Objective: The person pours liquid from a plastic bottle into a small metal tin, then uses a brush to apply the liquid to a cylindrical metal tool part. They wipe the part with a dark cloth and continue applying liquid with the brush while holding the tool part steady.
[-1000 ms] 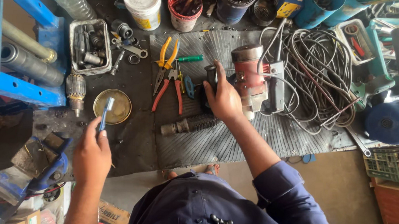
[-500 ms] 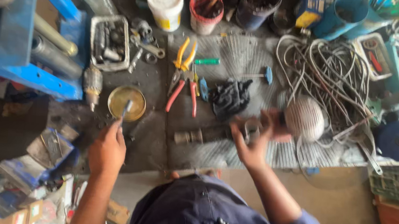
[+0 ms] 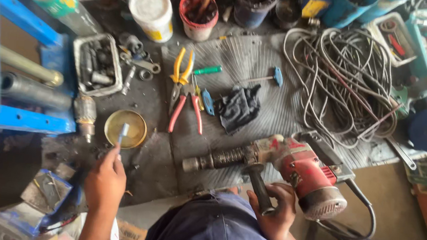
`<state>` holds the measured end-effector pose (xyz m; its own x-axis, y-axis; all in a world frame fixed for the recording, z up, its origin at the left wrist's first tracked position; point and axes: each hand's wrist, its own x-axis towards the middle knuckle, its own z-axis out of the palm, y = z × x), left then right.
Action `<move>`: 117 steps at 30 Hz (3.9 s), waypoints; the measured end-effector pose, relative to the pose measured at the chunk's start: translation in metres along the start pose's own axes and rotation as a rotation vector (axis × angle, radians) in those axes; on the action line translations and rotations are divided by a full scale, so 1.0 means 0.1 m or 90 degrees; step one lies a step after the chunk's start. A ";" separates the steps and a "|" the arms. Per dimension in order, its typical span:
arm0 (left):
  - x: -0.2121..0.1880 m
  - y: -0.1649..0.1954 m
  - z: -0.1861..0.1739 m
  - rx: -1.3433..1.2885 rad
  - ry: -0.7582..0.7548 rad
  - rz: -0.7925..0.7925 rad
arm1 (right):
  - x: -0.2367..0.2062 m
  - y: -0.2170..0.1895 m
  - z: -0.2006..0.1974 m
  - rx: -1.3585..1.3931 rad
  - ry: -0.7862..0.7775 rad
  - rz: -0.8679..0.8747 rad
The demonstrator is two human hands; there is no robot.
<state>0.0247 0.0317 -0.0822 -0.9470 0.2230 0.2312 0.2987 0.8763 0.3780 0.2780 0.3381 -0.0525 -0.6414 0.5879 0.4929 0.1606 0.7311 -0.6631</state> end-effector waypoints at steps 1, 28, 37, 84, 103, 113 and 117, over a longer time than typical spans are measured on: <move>0.01 -0.01 0.01 0.013 -0.015 -0.005 | -0.04 0.02 0.00 -0.015 -0.003 -0.006; -0.04 0.10 0.13 -0.087 0.087 0.030 | 0.13 0.32 0.27 -0.026 -0.304 -0.106; 0.00 0.62 -0.07 -0.230 -0.016 0.090 | 0.45 0.29 -0.40 -0.117 -0.091 -0.129; -0.32 2.75 0.14 0.039 -0.262 0.285 | 0.87 0.34 -0.47 -0.163 -0.176 0.065; -0.76 3.04 0.39 -0.070 -0.293 0.118 | 1.09 0.49 -0.43 -0.188 -0.337 -0.047; -1.02 3.01 0.62 -0.089 -0.250 0.063 | 1.07 0.63 -0.41 -0.110 -0.390 -0.155; -1.01 3.06 0.76 -0.104 -0.147 0.067 | 1.06 0.62 -0.40 -0.121 -0.393 -0.162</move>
<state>0.2028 0.3094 -0.0585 -0.9062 0.4162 0.0744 0.3939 0.7672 0.5061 0.2499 0.4596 -0.0188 -0.9768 0.1269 0.1727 0.0408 0.9010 -0.4318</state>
